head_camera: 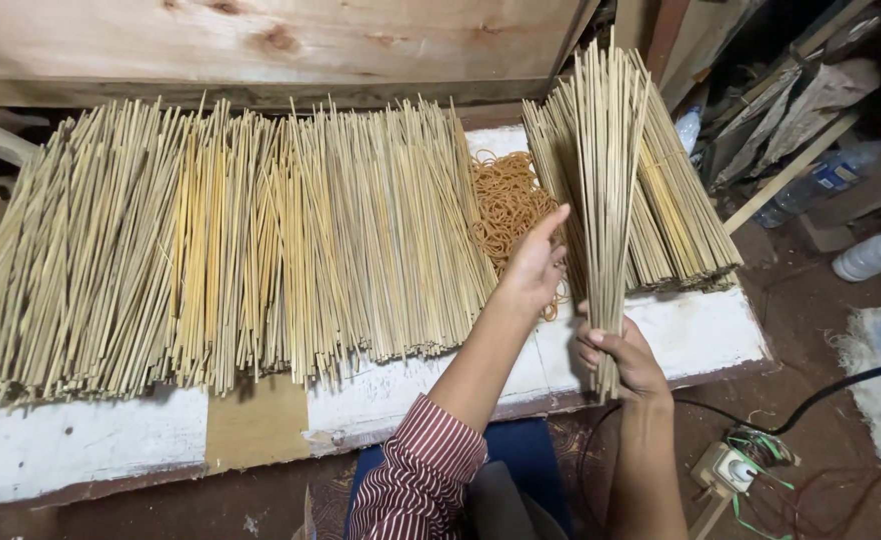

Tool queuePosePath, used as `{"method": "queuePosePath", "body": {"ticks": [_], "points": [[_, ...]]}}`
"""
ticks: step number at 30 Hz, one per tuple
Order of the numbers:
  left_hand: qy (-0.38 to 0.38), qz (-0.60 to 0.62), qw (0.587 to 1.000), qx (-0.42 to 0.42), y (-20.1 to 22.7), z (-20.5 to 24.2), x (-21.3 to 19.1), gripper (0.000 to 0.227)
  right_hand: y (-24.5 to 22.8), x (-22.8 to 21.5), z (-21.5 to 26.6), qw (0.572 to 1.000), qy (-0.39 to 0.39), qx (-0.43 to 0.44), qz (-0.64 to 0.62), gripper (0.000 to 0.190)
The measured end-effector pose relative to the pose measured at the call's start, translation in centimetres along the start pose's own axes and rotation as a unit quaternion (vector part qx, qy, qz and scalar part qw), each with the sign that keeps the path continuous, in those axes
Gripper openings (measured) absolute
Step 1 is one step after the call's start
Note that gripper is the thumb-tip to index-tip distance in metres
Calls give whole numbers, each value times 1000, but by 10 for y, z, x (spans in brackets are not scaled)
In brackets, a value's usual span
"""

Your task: Sorting and aligning thin wooden sticks on a workbench

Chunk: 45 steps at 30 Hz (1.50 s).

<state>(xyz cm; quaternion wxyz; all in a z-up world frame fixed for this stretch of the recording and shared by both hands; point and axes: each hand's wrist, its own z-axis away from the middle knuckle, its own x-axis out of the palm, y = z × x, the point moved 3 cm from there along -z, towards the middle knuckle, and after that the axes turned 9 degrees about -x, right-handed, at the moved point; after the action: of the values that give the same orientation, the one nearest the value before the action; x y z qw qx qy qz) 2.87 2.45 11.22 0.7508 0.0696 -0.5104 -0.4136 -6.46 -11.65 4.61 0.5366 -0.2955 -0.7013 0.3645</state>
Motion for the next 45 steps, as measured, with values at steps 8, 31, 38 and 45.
{"method": "queuePosePath", "body": {"ticks": [8,31,38,45], "points": [[-60,-185,960,202,49,57,6,77,11,46,-34,967,-38,-31,250,40],[-225,-225,869,378,8,88,9,45,61,50,-17,931,27,-123,342,51],[-273,-331,815,390,14,120,29,46,54,46,-13,897,27,-156,412,46],[-218,-305,854,360,-4,114,26,42,53,45,-15,860,21,-188,474,42]]}}
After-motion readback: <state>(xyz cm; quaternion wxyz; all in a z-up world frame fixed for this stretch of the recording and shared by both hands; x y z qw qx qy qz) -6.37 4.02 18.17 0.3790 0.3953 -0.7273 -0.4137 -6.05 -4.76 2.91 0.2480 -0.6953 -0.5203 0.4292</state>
